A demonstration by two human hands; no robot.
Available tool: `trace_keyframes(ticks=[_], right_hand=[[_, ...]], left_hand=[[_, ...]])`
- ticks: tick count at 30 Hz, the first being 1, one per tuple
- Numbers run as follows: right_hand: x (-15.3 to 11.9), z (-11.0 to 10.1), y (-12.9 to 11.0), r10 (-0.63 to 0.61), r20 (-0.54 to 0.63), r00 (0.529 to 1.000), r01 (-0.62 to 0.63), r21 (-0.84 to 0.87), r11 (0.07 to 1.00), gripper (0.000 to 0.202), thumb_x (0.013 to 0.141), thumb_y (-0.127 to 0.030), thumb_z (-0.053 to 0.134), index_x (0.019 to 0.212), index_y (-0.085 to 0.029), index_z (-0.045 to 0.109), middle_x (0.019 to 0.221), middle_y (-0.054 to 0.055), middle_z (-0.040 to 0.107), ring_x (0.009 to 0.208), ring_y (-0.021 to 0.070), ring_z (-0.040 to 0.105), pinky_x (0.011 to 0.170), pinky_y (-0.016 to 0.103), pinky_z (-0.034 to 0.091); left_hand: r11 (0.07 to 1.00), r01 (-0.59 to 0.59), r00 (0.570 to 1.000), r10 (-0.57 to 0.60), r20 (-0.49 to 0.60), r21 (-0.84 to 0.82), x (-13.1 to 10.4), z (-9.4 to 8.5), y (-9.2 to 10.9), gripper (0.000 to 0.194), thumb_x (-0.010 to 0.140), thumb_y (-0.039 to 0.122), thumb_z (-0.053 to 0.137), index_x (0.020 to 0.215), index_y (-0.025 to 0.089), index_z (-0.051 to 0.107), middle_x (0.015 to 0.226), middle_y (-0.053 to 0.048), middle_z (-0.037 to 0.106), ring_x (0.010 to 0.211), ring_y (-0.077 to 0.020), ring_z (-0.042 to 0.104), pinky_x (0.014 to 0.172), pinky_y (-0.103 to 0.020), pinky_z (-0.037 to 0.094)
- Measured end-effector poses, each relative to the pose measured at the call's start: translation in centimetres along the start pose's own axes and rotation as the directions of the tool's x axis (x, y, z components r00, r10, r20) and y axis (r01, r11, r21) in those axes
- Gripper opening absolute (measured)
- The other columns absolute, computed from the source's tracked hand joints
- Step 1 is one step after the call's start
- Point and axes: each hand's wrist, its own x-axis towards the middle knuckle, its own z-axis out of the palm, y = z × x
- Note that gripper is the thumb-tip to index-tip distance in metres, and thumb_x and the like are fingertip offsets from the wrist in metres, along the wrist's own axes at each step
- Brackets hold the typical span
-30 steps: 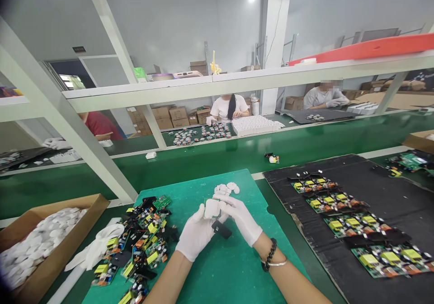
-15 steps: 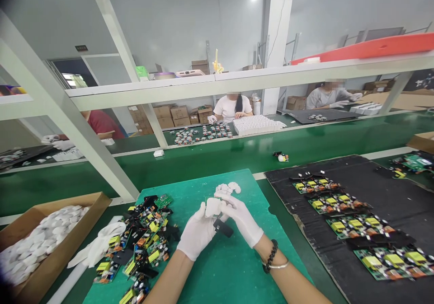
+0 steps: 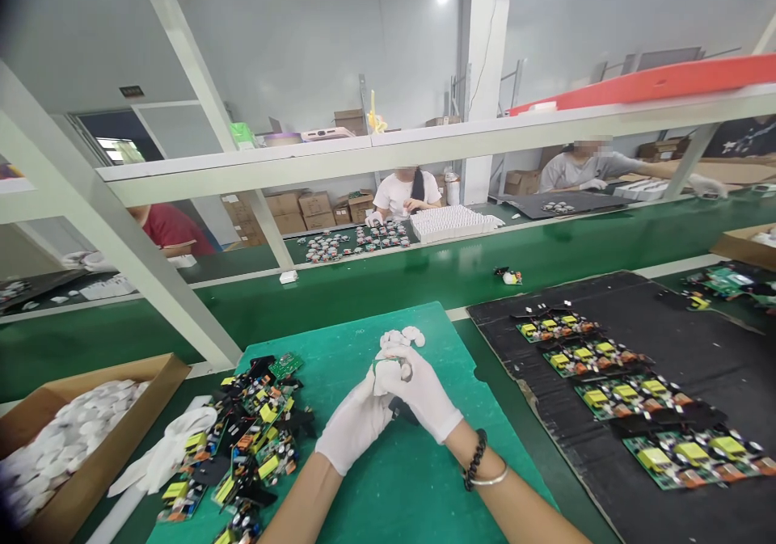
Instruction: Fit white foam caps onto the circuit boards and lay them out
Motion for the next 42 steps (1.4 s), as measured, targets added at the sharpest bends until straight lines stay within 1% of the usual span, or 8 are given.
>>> trace_keyframes(ticks=[8,15,18,23,30,34,39,42], right_hand=[[-0.7,0.0,-0.7,0.087,-0.004,0.996,-0.087,-0.085,0.993,0.023,0.068,-0.02,0.055,0.09,-0.02,0.056,0.077,0.0,0.059,0.063,0.0139,0.052,0.059,0.025,0.042],[-0.5,-0.6,-0.7,0.031,0.129,0.991,-0.027,-0.034,0.999,0.024,0.077,-0.028,0.048,0.096,-0.019,0.06,0.078,0.002,0.062,0.063,0.0143,0.053,0.058,0.025,0.042],[-0.5,-0.5,-0.5,0.047,0.058,0.997,-0.041,-0.089,0.995,0.022,0.076,-0.03,0.05,0.09,-0.019,0.061,0.072,0.002,0.063,0.057,0.0142,0.052,0.052,0.024,0.041],[-0.6,-0.1,-0.3,0.065,-0.011,0.998,-0.066,-0.111,0.992,0.019,0.074,-0.029,0.051,0.085,-0.019,0.063,0.072,0.002,0.064,0.06,0.0155,0.053,0.053,0.025,0.041],[-0.6,0.1,-1.1,0.115,0.008,0.993,-0.115,-0.024,0.993,0.018,0.074,-0.03,0.052,0.082,-0.019,0.064,0.082,0.004,0.065,0.072,0.0191,0.056,0.061,0.027,0.043],[-0.4,-0.2,-0.9,0.138,0.053,0.989,-0.14,0.056,0.989,0.018,0.073,-0.031,0.055,0.081,-0.018,0.064,0.075,0.003,0.064,0.061,0.0154,0.054,0.052,0.025,0.041],[-0.2,-0.7,0.1,0.21,0.232,0.95,-0.272,0.282,0.92,0.023,0.072,-0.032,0.055,0.088,-0.017,0.063,0.062,0.002,0.062,0.048,0.0138,0.053,0.04,0.022,0.036],[-0.2,-0.6,0.4,0.215,0.232,0.949,-0.286,0.341,0.895,0.022,0.07,-0.031,0.057,0.084,-0.016,0.064,0.064,0.003,0.063,0.047,0.0137,0.053,0.038,0.022,0.035]], left_hand=[[0.987,0.022,0.999,-0.027,0.033,0.157,-0.2,0.5,-0.2,0.024,0.082,0.033,0.044,0.065,0.015,0.047,0.085,-0.006,0.055,0.078,-0.0144,0.052,0.067,-0.026,0.038],[0.989,0.022,0.999,-0.027,0.033,0.143,-0.4,0.8,0.0,0.017,0.08,0.03,0.048,0.081,0.015,0.056,0.082,-0.004,0.054,0.073,-0.0118,0.051,0.073,-0.028,0.039],[0.987,0.026,0.999,-0.03,0.024,0.157,-0.3,0.8,0.1,0.02,0.08,0.029,0.05,0.092,0.015,0.056,0.083,-0.004,0.054,0.069,-0.0108,0.05,0.074,-0.03,0.039],[0.981,0.022,0.999,-0.028,0.029,0.192,-0.1,0.8,0.2,0.019,0.078,0.032,0.051,0.086,0.015,0.057,0.078,-0.004,0.052,0.07,-0.0124,0.051,0.071,-0.029,0.04],[0.975,-0.002,1.0,-0.001,0.015,0.224,0.2,0.5,0.2,0.018,0.076,0.031,0.055,0.085,0.015,0.058,0.068,0.0,0.048,0.062,-0.0091,0.047,0.061,-0.023,0.04],[0.964,0.009,0.999,-0.019,0.032,0.267,0.2,0.7,0.5,0.024,0.078,0.031,0.052,0.095,0.016,0.057,0.07,-0.002,0.051,0.068,-0.013,0.053,0.065,-0.027,0.041],[0.928,0.013,0.996,-0.044,0.077,0.372,0.1,1.0,1.2,0.04,0.076,0.03,0.055,0.113,0.016,0.051,0.083,-0.009,0.059,0.072,-0.0182,0.057,0.065,-0.032,0.042],[0.909,0.018,0.998,-0.043,0.049,0.416,0.2,1.0,1.3,0.043,0.074,0.029,0.058,0.114,0.017,0.05,0.084,-0.009,0.06,0.069,-0.0178,0.058,0.063,-0.031,0.042]])
